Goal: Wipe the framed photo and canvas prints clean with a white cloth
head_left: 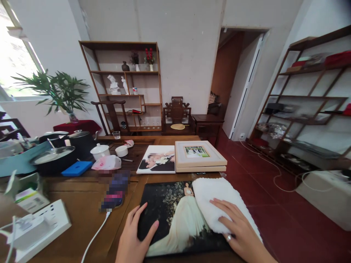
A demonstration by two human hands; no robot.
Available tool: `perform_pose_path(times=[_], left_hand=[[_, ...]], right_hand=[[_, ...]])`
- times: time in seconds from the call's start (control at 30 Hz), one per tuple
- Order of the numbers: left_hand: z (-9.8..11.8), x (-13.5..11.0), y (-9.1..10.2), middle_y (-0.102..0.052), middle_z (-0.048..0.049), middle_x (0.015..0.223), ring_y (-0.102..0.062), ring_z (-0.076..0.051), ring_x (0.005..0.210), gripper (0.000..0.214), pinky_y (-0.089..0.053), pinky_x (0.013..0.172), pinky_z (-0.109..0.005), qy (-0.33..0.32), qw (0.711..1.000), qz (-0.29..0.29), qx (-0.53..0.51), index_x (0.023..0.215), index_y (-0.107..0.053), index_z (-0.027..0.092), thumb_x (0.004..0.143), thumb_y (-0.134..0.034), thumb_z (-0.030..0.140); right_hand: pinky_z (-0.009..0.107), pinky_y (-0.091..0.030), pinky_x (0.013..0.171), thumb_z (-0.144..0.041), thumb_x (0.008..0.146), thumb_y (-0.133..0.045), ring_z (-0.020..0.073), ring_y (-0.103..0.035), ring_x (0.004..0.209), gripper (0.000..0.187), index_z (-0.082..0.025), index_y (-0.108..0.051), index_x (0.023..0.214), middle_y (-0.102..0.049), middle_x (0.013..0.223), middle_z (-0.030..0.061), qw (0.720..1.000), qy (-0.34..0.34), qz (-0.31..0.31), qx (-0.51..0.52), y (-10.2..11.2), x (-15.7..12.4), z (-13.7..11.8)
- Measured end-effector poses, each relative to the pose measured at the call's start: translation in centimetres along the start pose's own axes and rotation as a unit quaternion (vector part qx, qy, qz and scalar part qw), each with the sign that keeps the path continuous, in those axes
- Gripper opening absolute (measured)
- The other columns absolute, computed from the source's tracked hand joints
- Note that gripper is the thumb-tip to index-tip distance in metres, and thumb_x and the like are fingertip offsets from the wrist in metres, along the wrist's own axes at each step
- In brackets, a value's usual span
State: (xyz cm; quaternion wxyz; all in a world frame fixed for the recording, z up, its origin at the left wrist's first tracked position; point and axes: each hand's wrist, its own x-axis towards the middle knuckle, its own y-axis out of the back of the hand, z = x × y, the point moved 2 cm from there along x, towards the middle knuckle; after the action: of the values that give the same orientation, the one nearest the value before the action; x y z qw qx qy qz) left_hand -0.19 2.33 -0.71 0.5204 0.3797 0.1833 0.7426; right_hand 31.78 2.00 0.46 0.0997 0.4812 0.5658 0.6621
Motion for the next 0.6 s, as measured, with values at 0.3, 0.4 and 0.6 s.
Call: perform_pose_path(times=[0.3,0.4,0.6], left_hand=[[0.7,-0.2,0.2,-0.052,-0.0092,0.115,-0.055,-0.027,0.108,0.049,-0.045,0.093,-0.044,0.017,1.000,-0.014,-0.008,0.114,-0.052,0.020,0.073,-0.054,0.047],[0.9,-0.3,0.3,-0.052,-0.0101,0.115,-0.054,-0.027,0.108,0.050,-0.043,0.094,-0.044,0.015,1.000,-0.017,-0.008,0.114,-0.052,0.019,0.073,-0.055,0.047],[1.2,-0.8,0.4,-0.047,-0.0128,0.124,-0.043,-0.027,0.120,0.054,-0.038,0.099,-0.044,-0.023,0.999,0.010,-0.023,0.119,-0.045,0.019,0.073,-0.057,0.045]], right_hand=[[0.047,-0.038,0.093,-0.003,0.061,-0.039,0.0281,-0.039,0.121,0.032,-0.020,-0.056,0.081,-0.046,0.132,0.0090,1.000,0.023,0.009,-0.019,0.0,-0.3,0.0],[0.047,-0.038,0.094,-0.002,0.062,-0.039,0.0274,-0.038,0.121,0.032,-0.019,-0.055,0.083,-0.046,0.132,0.0097,1.000,0.025,0.006,-0.014,0.0,-0.6,0.0],[0.046,-0.037,0.093,-0.001,0.060,-0.040,0.0266,-0.040,0.119,0.036,-0.020,-0.055,0.087,-0.047,0.129,0.0098,1.000,0.028,0.009,0.010,0.2,-0.8,0.1]])
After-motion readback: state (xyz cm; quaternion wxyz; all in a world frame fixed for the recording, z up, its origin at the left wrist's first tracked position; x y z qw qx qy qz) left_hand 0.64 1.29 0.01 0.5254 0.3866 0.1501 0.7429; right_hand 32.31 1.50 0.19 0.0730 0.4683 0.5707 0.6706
